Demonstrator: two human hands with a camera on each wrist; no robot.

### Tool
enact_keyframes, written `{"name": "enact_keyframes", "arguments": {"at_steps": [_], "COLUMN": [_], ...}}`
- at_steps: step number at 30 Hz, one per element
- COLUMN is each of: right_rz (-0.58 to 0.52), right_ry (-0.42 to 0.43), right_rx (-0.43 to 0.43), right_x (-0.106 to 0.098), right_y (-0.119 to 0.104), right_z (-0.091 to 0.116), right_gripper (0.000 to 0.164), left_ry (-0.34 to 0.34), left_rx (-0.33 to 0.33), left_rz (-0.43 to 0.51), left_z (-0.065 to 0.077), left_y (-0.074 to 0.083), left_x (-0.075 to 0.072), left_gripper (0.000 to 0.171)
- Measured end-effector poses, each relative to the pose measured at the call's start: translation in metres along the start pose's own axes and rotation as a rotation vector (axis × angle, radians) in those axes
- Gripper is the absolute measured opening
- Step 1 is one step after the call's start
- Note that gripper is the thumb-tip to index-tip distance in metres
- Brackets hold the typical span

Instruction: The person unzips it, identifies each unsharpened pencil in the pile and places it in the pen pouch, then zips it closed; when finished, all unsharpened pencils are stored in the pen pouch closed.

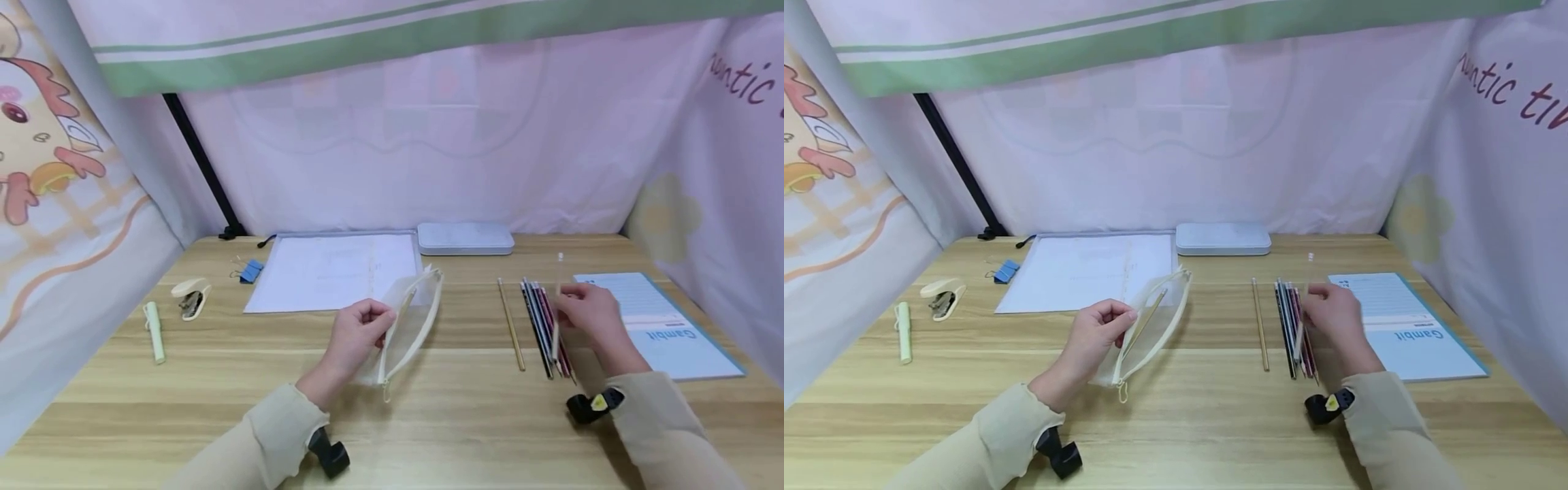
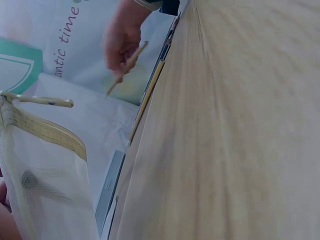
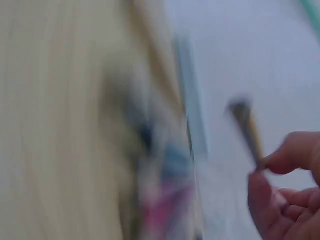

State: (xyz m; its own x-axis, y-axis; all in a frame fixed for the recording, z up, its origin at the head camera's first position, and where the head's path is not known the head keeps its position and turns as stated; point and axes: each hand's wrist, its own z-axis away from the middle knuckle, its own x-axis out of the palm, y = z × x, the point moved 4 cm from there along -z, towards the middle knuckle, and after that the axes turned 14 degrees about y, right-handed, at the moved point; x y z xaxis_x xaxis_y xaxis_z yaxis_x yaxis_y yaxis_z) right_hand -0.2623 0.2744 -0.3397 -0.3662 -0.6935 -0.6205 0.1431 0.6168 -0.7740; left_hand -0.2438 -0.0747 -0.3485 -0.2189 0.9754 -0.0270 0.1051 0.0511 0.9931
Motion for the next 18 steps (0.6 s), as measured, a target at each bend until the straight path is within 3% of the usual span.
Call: {"name": "enact_keyframes", "arguments": {"at_steps": [3,5,8,13,18], "right_rz": [-0.403,-0.614,-0.795,-0.791,-0.779], "right_ry": [-0.024,-0.029,-0.016,-0.024,-0.080], "right_rx": [0.133,0.218,0.298,0.273,0.251], "right_x": [0.025,0.048,0.082,0.125,0.144], "right_y": [-0.020,-0.036,-0.060,-0.087,-0.099], "right_z": [0.018,0.033,0.055,0.078,0.097], "right_gripper": [0.043,0.037,0.039,0.056,0.059], "left_ry": [-0.004,-0.007,-0.011,-0.004,0.012], "left_rx": [-0.009,-0.012,-0.016,-0.015,-0.007], "left_rz": [0.012,0.013,0.014,0.010,0.033], "left_z": [0.001,0.002,0.003,0.005,0.007], "left_y": [-0.002,-0.002,-0.002,-0.003,-0.003], "left_x": [0.004,0.007,0.011,0.017,0.020], "left_gripper": [0.013,0.014,0.015,0.015,0.014]}}
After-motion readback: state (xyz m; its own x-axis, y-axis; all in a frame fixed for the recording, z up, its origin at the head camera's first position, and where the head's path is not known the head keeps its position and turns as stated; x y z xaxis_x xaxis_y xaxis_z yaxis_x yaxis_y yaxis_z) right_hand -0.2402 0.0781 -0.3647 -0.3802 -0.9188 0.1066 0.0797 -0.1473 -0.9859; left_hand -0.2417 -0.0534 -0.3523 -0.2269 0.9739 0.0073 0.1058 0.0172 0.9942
